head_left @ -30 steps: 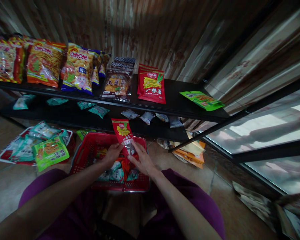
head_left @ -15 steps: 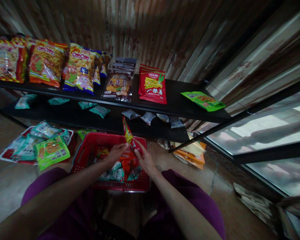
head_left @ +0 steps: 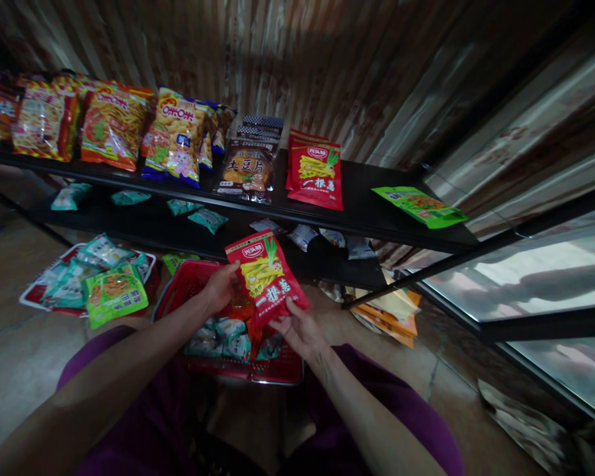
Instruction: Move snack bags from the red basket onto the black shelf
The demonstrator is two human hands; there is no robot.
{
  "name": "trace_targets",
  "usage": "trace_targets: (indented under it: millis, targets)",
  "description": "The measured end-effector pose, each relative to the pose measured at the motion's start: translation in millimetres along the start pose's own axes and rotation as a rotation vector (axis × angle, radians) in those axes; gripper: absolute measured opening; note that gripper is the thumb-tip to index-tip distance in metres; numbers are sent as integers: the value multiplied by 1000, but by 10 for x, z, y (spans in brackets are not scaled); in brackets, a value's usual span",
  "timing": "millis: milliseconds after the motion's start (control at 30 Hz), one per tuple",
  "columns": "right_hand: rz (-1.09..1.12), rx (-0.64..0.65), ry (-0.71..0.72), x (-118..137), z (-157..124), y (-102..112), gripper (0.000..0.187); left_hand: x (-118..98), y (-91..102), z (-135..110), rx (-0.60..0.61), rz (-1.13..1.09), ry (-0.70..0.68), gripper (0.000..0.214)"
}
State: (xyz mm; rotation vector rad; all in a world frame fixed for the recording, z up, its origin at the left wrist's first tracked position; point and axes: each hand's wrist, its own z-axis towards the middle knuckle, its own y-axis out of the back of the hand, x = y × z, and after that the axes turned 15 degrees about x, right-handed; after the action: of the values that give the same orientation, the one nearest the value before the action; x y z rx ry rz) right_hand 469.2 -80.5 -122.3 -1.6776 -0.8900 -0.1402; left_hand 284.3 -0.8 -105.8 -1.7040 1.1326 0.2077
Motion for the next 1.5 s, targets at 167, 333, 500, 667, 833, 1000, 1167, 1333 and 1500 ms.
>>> trace_targets:
  millis: [167, 333, 500, 667, 833, 1000, 1167, 1333, 1500]
  targets:
    - [20, -16, -81, -130, -6, 67, 23, -78, -62, -9, -11, -10, -119, 4]
    - [-111, -91, -90, -6, 53, 131, 23, -117, -17, -17, 55, 24, -200, 15]
    - [-193, -74, 41, 238, 142, 125, 30, -13, 10, -27, 109, 84, -135, 23]
    - [-195, 4, 93, 336, 208, 22, 33, 156, -39, -17, 181, 220, -68, 26]
    - [-137, -31, 123, 387, 274, -28, 26, 264, -52, 4, 249, 322, -57, 26]
    - [-129, -72, 149, 427, 300, -12, 21, 322, 26, 30, 277, 345, -49, 25]
    - [-123, -157, 131, 461, 299, 5, 18, 355, 35, 27, 281, 323, -28, 25]
    - [-105, -188, 138, 490, 315, 3, 16, 381, 36, 47, 265, 328, -43, 25]
    - [-148, -122, 118, 509, 270, -11, 19, 336, 38, 75, 211, 302, -61, 29]
